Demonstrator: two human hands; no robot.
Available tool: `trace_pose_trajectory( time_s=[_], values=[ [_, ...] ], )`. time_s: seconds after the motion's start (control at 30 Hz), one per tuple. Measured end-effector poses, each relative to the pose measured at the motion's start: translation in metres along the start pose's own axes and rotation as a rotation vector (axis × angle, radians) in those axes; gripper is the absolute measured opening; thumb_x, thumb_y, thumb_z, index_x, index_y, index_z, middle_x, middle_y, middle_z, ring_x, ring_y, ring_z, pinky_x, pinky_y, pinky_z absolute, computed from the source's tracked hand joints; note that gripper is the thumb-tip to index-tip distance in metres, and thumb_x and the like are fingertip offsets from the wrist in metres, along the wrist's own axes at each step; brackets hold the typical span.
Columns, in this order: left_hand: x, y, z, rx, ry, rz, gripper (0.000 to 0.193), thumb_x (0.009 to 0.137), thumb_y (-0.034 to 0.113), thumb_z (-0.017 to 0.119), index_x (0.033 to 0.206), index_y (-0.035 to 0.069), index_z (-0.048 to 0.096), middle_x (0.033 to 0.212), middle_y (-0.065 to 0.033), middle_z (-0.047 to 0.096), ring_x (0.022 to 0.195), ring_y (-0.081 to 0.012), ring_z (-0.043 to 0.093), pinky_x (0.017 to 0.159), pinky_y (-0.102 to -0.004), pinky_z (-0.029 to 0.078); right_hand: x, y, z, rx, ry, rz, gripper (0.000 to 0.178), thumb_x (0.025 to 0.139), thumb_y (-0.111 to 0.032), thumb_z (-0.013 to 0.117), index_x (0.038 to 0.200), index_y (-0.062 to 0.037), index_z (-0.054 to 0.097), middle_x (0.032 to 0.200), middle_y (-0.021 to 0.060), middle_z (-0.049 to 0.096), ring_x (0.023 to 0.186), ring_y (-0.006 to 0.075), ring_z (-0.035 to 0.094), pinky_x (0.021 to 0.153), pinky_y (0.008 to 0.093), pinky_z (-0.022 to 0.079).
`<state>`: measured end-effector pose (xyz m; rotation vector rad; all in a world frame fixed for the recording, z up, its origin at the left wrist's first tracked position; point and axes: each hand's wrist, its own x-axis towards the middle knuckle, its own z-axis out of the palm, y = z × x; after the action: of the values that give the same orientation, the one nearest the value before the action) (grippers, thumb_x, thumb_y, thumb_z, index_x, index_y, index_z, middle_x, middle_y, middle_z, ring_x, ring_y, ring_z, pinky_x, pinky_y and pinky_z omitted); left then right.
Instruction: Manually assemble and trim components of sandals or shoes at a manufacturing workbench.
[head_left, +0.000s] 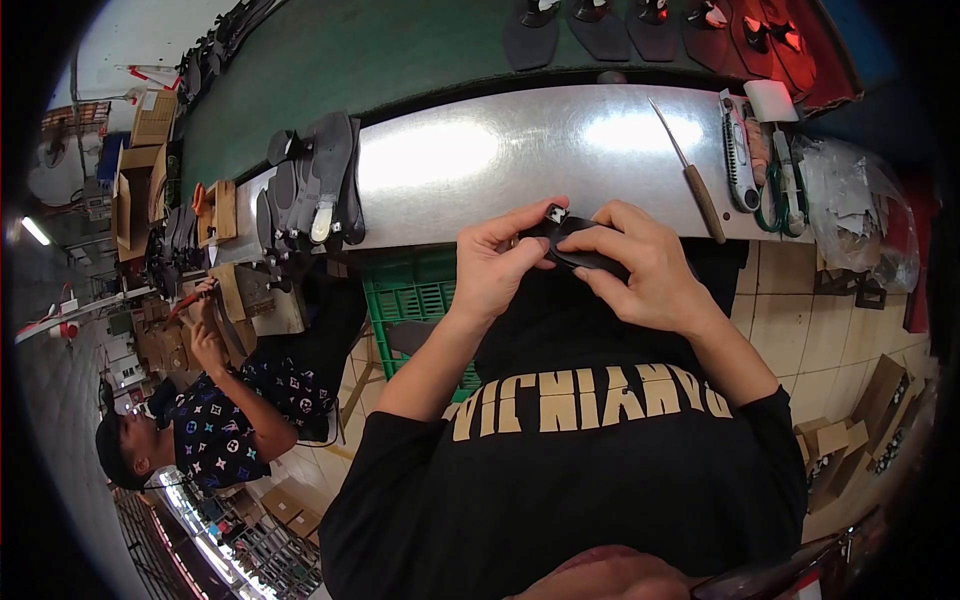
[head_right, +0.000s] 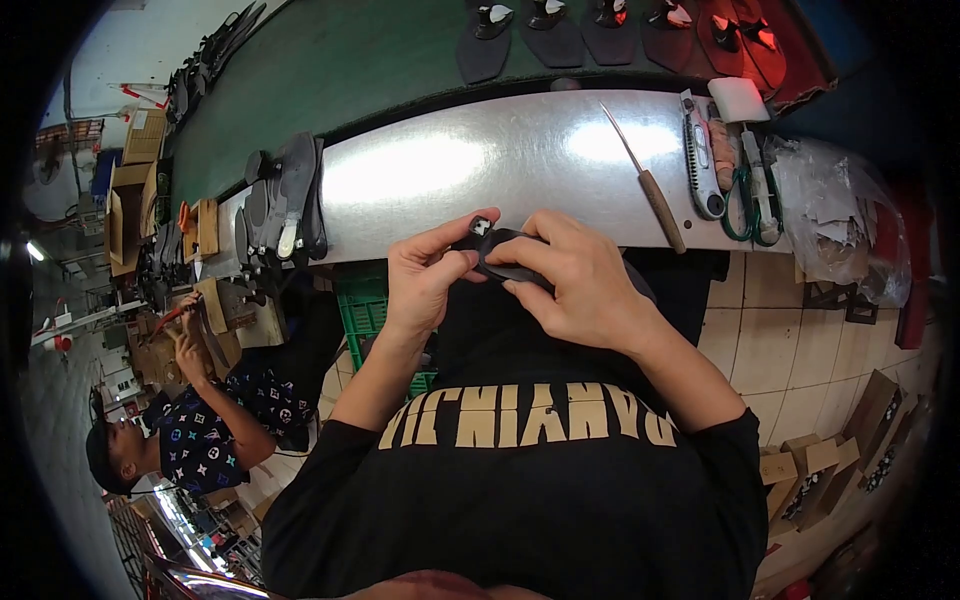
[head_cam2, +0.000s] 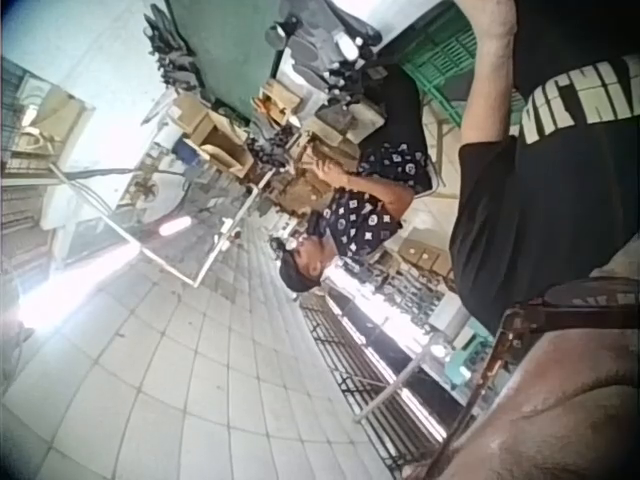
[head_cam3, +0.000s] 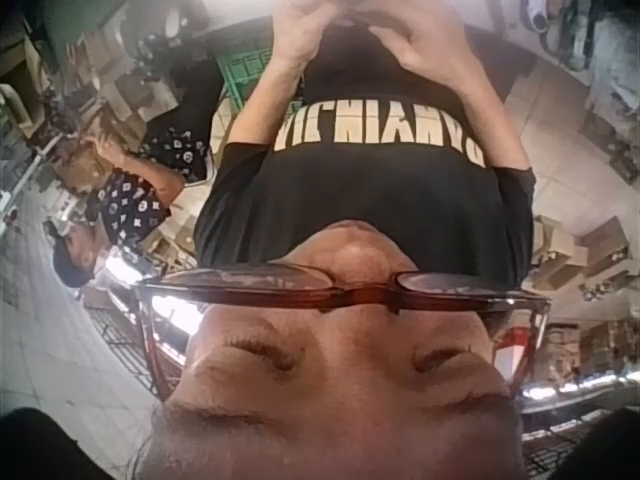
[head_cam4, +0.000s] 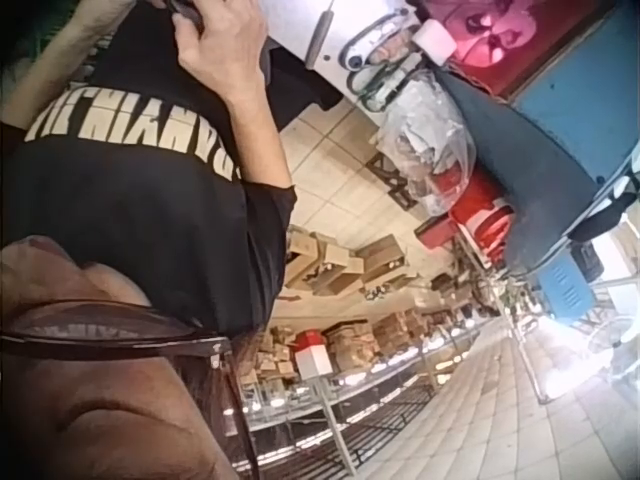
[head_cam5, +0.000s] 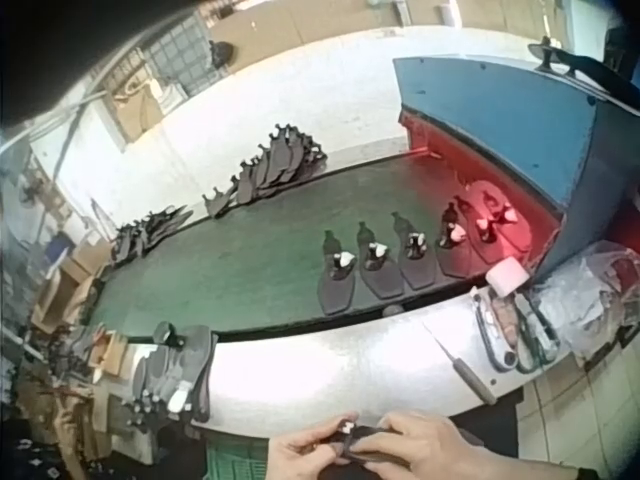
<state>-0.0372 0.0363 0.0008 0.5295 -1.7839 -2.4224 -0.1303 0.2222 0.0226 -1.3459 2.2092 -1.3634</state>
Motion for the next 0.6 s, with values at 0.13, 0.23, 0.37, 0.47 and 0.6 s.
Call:
trace_pose_trajectory(
  time_s=[0.13,0.23,0.37,0.47,0.6],
  values=[
    [-0.001,-0.003,0.004,0.011,0.023,0.021,0.04,0.08,-0.013,0.054,0.117,-0.002,0.066,0.12,-0.018,0.066,0.096,-0.0176,0.069,0.069,-0.0233,0.06,-0.001,0.004,0.007,0.113,-0.001,0.124,0.028,0.07,-0.011,0.078,0.095,-0.0103,0.066,0.086,0.0069,0.055,0.078,0.0255,0.059,0.064,0.0362,0.046],
    [-0.001,-0.002,0.008,0.12,0.045,0.11,0.04,0.08,-0.012,0.054,0.117,-0.002,0.066,0.119,-0.0186,0.066,0.094,-0.0171,0.069,0.068,-0.0229,0.06,-0.001,0.005,0.013,0.12,0.054,0.117,0.026,0.069,-0.011,0.078,0.091,-0.0101,0.065,0.083,0.0061,0.055,0.076,0.0249,0.059,0.064,0.0355,0.046],
    [0.0,0.001,0.009,0.062,0.079,0.072,0.04,0.08,-0.012,0.054,0.117,-0.003,0.065,0.12,-0.0194,0.065,0.091,-0.0163,0.069,0.065,-0.0219,0.059,-0.002,0.008,0.022,0.074,0.161,0.082,0.023,0.068,-0.01,0.079,0.087,-0.0104,0.065,0.08,0.006,0.054,0.071,0.0235,0.059,0.06,0.034,0.045],
    [0.004,0.008,0.001,-0.09,0.062,-0.107,0.039,0.079,-0.011,0.053,0.116,-0.006,0.065,0.118,-0.0197,0.066,0.086,-0.015,0.07,0.058,-0.0193,0.057,-0.003,0.009,0.023,-0.043,0.242,-0.069,0.022,0.068,-0.012,0.079,0.085,-0.0103,0.065,0.077,0.0058,0.052,0.067,0.0221,0.057,0.056,0.0332,0.045],
    [0.009,0.014,-0.009,-0.242,-0.06,-0.339,0.045,0.084,-0.001,0.048,0.128,-0.007,0.055,0.122,-0.0214,0.063,0.079,-0.0126,0.069,0.046,-0.0159,0.05,-0.006,0.005,0.024,-0.077,0.284,-0.193,0.024,0.07,-0.015,0.08,0.089,-0.0099,0.066,0.077,0.0049,0.05,0.062,0.0218,0.055,0.054,0.0323,0.045]
  ],
)
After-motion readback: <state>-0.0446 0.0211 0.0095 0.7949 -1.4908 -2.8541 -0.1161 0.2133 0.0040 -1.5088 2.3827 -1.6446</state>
